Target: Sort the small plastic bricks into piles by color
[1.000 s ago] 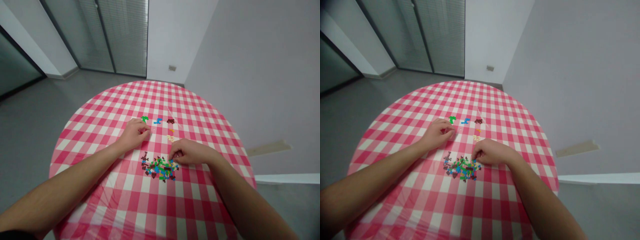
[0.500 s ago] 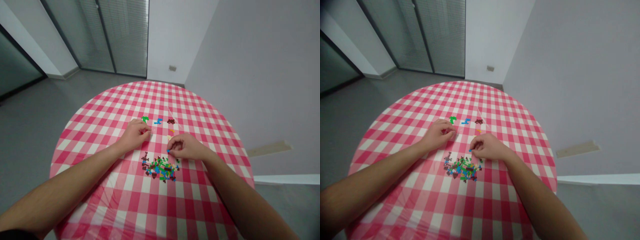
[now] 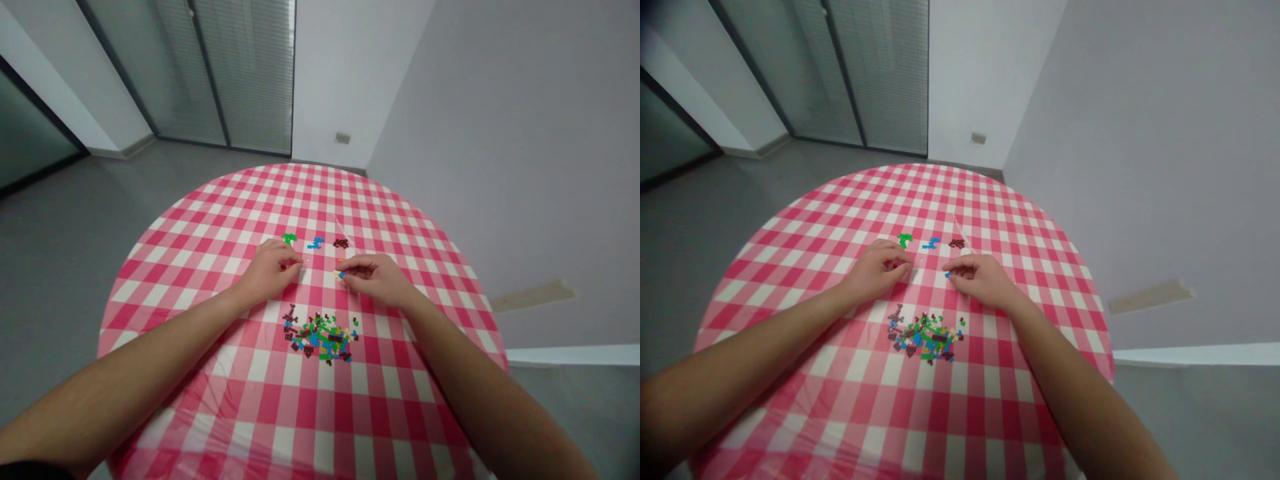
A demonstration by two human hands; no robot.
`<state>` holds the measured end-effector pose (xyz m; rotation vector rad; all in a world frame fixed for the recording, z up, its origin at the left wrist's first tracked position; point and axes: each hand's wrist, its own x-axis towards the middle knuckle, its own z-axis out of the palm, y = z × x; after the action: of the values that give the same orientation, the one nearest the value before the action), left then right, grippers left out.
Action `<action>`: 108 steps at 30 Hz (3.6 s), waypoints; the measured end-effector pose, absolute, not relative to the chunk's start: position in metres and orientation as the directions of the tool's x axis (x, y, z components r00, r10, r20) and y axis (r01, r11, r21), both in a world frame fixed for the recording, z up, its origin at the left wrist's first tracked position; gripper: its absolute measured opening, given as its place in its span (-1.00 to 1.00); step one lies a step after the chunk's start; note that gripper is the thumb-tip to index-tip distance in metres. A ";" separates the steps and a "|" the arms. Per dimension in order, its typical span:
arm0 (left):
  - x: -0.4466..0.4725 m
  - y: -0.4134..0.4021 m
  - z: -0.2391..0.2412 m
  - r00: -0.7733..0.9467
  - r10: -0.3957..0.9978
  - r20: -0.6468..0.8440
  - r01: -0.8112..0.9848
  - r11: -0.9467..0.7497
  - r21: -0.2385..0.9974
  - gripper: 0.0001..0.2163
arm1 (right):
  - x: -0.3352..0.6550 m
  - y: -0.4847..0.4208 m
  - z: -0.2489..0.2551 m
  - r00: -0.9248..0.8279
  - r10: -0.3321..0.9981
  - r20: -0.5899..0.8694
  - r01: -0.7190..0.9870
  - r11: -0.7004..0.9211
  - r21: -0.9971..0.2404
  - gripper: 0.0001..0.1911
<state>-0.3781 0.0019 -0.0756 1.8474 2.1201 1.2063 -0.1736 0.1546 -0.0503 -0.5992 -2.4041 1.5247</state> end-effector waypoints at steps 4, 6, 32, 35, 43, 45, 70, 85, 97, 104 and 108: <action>-0.378 0.002 -0.076 -0.274 0.874 0.402 0.798 -0.027 0.602 -0.88 | -0.176 0.167 -0.050 -0.901 0.432 -0.036 0.211 0.364 -0.907 -0.75; -0.378 0.002 -0.075 -0.278 0.875 0.396 0.796 -0.022 0.605 -0.88 | -0.179 0.172 -0.048 -0.909 0.414 -0.044 0.203 0.350 -0.915 -0.75; -0.377 0.001 -0.073 -0.262 0.876 0.404 0.790 -0.046 0.611 -0.89 | -0.226 0.173 -0.049 -0.818 0.571 -0.065 0.386 0.462 -0.798 -0.86; -0.377 0.000 -0.073 -0.270 0.872 0.408 0.783 -0.048 0.621 -0.89 | -0.238 0.170 -0.053 -0.854 0.516 0.065 0.371 0.692 -0.619 -0.87; -0.378 0.001 -0.073 -0.270 0.873 0.406 0.789 -0.041 0.613 -0.89 | -0.248 0.169 -0.062 -0.883 0.458 0.100 0.367 0.808 -0.461 -0.83; -0.378 0.001 -0.073 -0.268 0.871 0.412 0.792 -0.044 0.608 -0.89 | -0.247 0.169 -0.061 -0.883 0.457 0.107 0.366 0.813 -0.453 -0.82; -0.377 0.001 -0.075 -0.274 0.869 0.411 0.793 -0.038 0.608 -0.90 | -0.180 0.137 -0.027 -0.970 -0.007 -0.245 0.138 0.809 -0.571 -0.79; -0.379 0.004 -0.074 -0.275 0.870 0.409 0.809 -0.021 0.587 -0.87 | -0.171 0.133 -0.039 -0.999 0.005 -0.048 0.031 0.826 -0.563 -0.83; -0.405 0.013 -0.085 -0.684 0.669 0.291 0.493 0.130 0.860 -0.81 | -0.163 0.183 -0.052 -0.846 0.481 0.230 0.293 0.780 -0.553 -0.85; -0.411 0.017 -0.091 -0.749 0.641 0.166 0.258 0.051 0.965 -0.81 | -0.162 0.190 -0.057 -0.902 0.422 0.093 0.327 0.808 -0.491 -0.85; -0.411 0.017 -0.089 -0.778 0.615 0.128 0.195 0.042 0.980 -0.82 | -0.161 0.190 -0.055 -0.921 0.388 0.029 0.321 0.802 -0.504 -0.84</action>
<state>-0.4106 0.0174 -0.0887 0.8207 1.9980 1.7905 -0.1607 0.1901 -0.0555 -0.5649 -2.8571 0.7637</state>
